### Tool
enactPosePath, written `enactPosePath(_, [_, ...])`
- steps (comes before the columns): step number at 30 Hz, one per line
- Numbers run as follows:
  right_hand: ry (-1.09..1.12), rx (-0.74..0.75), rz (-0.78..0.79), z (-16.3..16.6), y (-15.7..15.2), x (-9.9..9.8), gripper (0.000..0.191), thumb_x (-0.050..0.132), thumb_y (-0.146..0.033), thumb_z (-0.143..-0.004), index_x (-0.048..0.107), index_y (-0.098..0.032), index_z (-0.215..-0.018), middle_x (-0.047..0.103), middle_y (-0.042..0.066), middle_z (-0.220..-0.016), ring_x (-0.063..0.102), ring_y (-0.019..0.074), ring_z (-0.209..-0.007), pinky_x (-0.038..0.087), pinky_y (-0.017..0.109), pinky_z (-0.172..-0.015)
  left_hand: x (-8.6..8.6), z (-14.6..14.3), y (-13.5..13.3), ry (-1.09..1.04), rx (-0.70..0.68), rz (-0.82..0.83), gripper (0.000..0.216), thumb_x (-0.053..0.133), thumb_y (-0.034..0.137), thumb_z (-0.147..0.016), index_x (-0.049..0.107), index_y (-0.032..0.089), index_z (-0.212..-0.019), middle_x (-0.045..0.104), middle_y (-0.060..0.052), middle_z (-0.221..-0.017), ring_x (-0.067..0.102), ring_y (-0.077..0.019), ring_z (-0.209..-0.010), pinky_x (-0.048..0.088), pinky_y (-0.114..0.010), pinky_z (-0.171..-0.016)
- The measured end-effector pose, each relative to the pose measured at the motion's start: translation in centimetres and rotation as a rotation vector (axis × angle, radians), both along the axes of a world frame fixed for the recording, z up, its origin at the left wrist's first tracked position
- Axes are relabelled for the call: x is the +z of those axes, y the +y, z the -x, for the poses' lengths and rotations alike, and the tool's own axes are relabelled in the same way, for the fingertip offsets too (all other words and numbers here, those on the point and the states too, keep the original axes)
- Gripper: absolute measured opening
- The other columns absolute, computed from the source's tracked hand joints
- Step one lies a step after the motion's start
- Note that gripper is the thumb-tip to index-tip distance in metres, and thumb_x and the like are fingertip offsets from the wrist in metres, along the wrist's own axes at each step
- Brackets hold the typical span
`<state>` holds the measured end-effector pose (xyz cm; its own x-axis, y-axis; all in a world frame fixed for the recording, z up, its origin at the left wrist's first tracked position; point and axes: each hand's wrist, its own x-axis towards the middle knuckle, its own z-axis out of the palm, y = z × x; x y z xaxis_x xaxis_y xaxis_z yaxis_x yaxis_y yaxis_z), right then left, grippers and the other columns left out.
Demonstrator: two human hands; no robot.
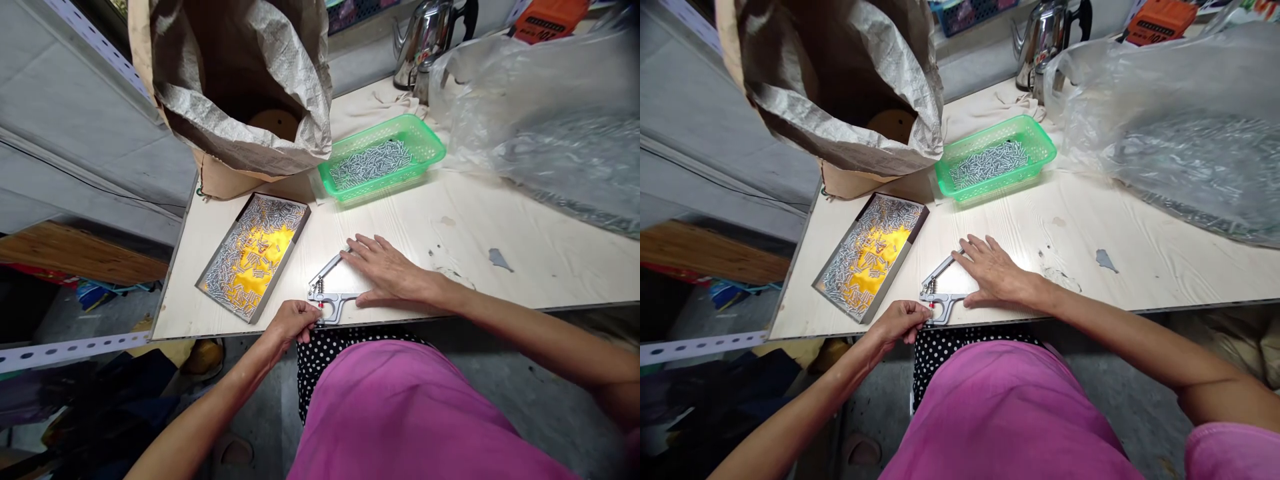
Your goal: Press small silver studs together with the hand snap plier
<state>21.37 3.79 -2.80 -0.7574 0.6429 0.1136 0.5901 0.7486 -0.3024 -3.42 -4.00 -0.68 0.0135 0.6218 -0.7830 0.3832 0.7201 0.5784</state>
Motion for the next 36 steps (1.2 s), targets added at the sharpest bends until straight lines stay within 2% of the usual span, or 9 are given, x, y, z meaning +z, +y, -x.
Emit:
enactPosePath(5, [-0.081, 0.061, 0.028, 0.4, 1.9, 0.0, 0.105, 0.081, -0.064, -0.056, 0.042, -0.015, -0.140, 0.051, 0.022, -0.134, 0.044, 0.0414, -0.123, 0.030, 0.063, -0.103, 0.1, -0.1, -0.1, 0.003, 0.010, -0.007, 0.026, 0.070, 0.036, -0.075, 0.059, 0.014, -0.068, 0.049, 0.009, -0.046, 0.040, -0.0037, -0.029, 0.028, -0.017, -0.031])
enactPosePath(15, [-0.054, 0.054, 0.013, 0.2, 0.0, 1.1, 0.073, 0.078, -0.042, -0.072, 0.047, -0.017, -0.134, 0.062, 0.013, -0.112, 0.052, 0.0300, -0.102, 0.035, 0.048, -0.094, 0.4, -0.4, -0.1, 0.061, -0.015, 0.017, 0.030, 0.069, 0.041, -0.078, 0.059, 0.014, -0.069, 0.048, 0.008, -0.049, 0.041, -0.0047, -0.031, 0.030, -0.019, -0.036])
enactPosePath(18, [-0.011, 0.078, 0.024, 0.0, -0.6, 1.1, 0.061, 0.074, -0.034, -0.078, 0.049, -0.016, -0.130, 0.062, 0.012, -0.108, 0.052, 0.0273, -0.098, 0.036, 0.045, -0.093, 1.3, -0.6, -0.5, 0.313, -0.183, -0.137, 0.026, 0.062, 0.038, -0.085, 0.063, 0.015, -0.074, 0.055, 0.003, -0.056, 0.052, -0.0097, -0.042, 0.037, -0.023, -0.045])
enactPosePath(21, [0.034, 0.091, 0.027, 0.0, -1.0, 1.1, 0.053, 0.069, -0.027, -0.082, 0.049, -0.017, -0.130, 0.062, 0.011, -0.104, 0.053, 0.0254, -0.095, 0.037, 0.044, -0.091, 2.2, -1.5, -0.7, 0.634, -0.435, -0.549, 0.021, 0.059, 0.036, -0.089, 0.069, 0.018, -0.087, 0.066, -0.005, -0.082, 0.064, -0.0184, -0.075, 0.046, -0.028, -0.066])
enactPosePath(23, [0.046, 0.079, 0.023, 0.0, -1.3, 1.0, 0.054, 0.068, -0.025, -0.082, 0.047, -0.017, -0.132, 0.062, 0.011, -0.105, 0.053, 0.0254, -0.096, 0.037, 0.044, -0.091, 2.2, -2.5, -0.3, 0.689, -0.614, -0.790, 0.022, 0.063, 0.036, -0.088, 0.067, 0.021, -0.103, 0.066, -0.008, -0.104, 0.060, -0.0236, -0.099, 0.048, -0.034, -0.081])
enactPosePath(25, [0.046, 0.057, 0.016, 0.0, -1.5, 1.0, 0.057, 0.068, -0.027, -0.083, 0.045, -0.016, -0.134, 0.062, 0.012, -0.107, 0.053, 0.0260, -0.096, 0.039, 0.044, -0.090, 1.6, -3.7, 0.6, 0.650, -0.772, -0.936, 0.040, 0.067, 0.036, -0.085, 0.057, 0.021, -0.121, 0.060, -0.010, -0.124, 0.052, -0.0274, -0.116, 0.046, -0.041, -0.093])
enactPosePath(28, [0.031, 0.029, 0.023, -0.3, -1.7, 0.8, 0.068, 0.072, -0.034, -0.079, 0.042, -0.012, -0.136, 0.062, 0.015, -0.109, 0.053, 0.0281, -0.098, 0.041, 0.045, -0.088, 0.3, -5.0, 2.5, 0.567, -0.924, -1.003, 0.058, 0.067, 0.035, -0.085, 0.043, 0.017, -0.135, 0.050, -0.014, -0.137, 0.046, -0.0286, -0.123, 0.042, -0.045, -0.102])
enactPosePath(31, [0.002, -0.025, 0.035, -0.9, -1.9, 0.7, 0.072, 0.077, -0.037, -0.072, 0.045, -0.009, -0.132, 0.060, 0.018, -0.112, 0.052, 0.0303, -0.099, 0.043, 0.045, -0.086, -0.2, -5.4, 3.9, 0.530, -1.005, -0.977, 0.057, 0.067, 0.036, -0.085, 0.043, 0.016, -0.134, 0.053, -0.014, -0.130, 0.050, -0.0277, -0.113, 0.045, -0.043, -0.096])
enactPosePath(36, [-0.069, -0.054, 0.005, -1.1, -1.7, 0.6, 0.033, 0.070, -0.023, -0.080, 0.059, -0.010, -0.108, 0.060, 0.014, -0.100, 0.052, 0.0270, -0.092, 0.043, 0.039, -0.079, -0.2, -5.7, 4.4, 0.591, -1.022, -0.953, 0.041, 0.062, 0.036, -0.089, 0.051, 0.018, -0.123, 0.058, -0.010, -0.112, 0.051, -0.0262, -0.102, 0.046, -0.041, -0.087])
